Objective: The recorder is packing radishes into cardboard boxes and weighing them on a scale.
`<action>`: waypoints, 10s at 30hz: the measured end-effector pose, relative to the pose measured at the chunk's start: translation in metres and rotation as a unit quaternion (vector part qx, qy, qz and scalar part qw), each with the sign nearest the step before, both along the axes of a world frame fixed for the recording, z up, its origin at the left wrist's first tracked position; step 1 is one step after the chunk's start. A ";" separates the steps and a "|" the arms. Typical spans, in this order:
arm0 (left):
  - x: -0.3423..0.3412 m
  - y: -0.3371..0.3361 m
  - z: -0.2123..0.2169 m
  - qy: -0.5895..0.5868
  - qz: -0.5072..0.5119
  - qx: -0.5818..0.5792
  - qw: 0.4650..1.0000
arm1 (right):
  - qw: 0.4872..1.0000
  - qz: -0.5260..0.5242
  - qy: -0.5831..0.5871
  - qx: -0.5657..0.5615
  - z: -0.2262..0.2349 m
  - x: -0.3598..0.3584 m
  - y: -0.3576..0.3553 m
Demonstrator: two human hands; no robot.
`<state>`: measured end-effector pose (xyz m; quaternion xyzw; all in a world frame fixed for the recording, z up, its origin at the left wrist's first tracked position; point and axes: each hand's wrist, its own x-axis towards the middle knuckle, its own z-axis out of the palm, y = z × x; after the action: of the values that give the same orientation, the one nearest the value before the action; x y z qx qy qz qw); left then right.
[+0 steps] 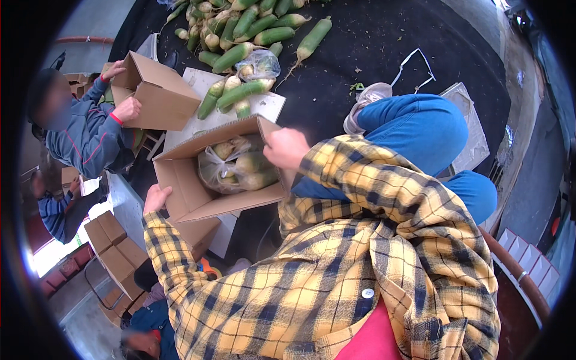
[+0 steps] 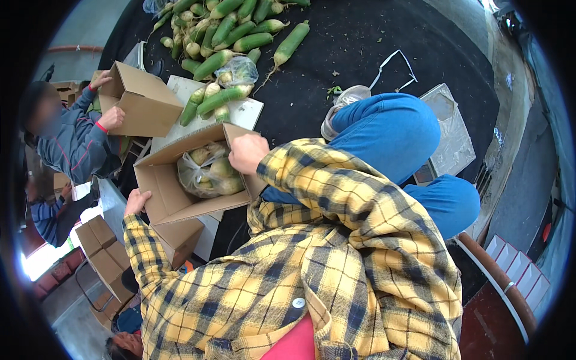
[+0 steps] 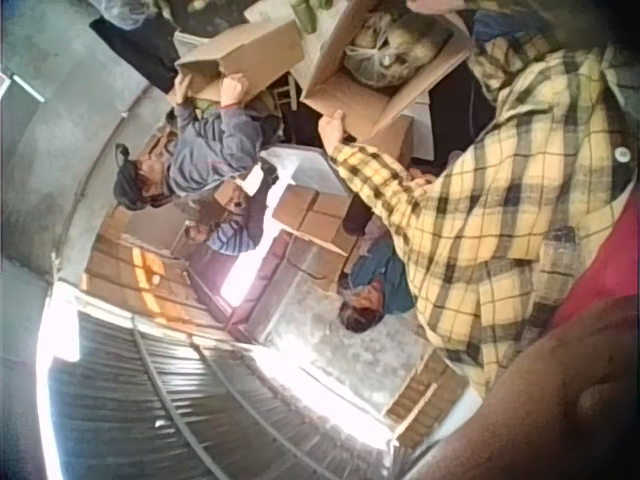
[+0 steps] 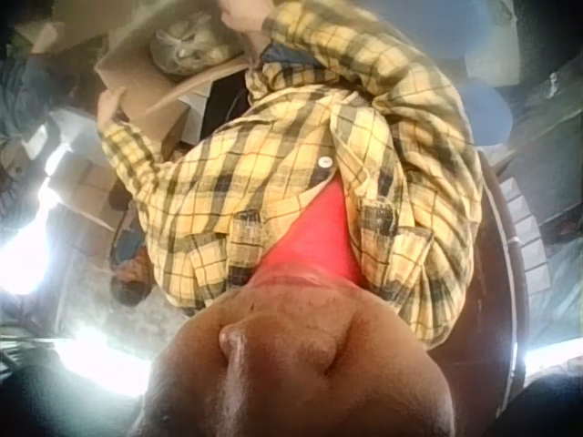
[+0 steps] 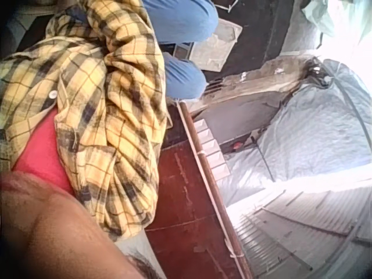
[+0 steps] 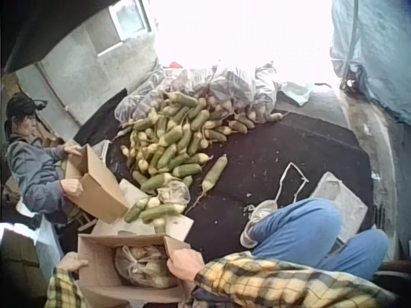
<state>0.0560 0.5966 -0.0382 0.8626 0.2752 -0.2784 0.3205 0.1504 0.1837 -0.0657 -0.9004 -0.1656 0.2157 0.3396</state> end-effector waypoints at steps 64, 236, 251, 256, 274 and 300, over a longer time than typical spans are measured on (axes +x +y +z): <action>0.072 -0.749 0.137 -0.303 -0.843 -0.056 0.440 | 0.379 -0.815 -0.404 0.167 0.126 -0.401 -0.348; -0.094 -0.722 0.128 -0.455 -0.791 -0.319 0.255 | 0.434 -0.848 0.009 -0.304 0.028 -0.589 -0.316; -0.065 -0.646 0.101 -0.272 -0.859 -0.194 0.389 | 0.291 -0.762 -0.210 0.539 0.072 -0.432 -0.353; -0.050 -0.658 0.114 -0.211 -0.886 -0.177 0.374 | 0.368 -0.780 -0.263 0.433 0.078 -0.424 -0.356; -0.124 -0.722 0.076 -0.353 -0.812 -0.250 0.392 | 0.561 -0.821 -0.074 0.075 0.108 -0.402 -0.323; -0.110 -0.713 0.063 -0.343 -0.794 -0.265 0.426 | 0.433 -0.777 -0.024 0.456 0.099 -0.436 -0.337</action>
<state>-0.0540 -0.1163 0.0246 0.5968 -0.7513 -0.1501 0.2387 -0.2854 -0.1534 0.0329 -0.3684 0.5218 -0.2677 0.7214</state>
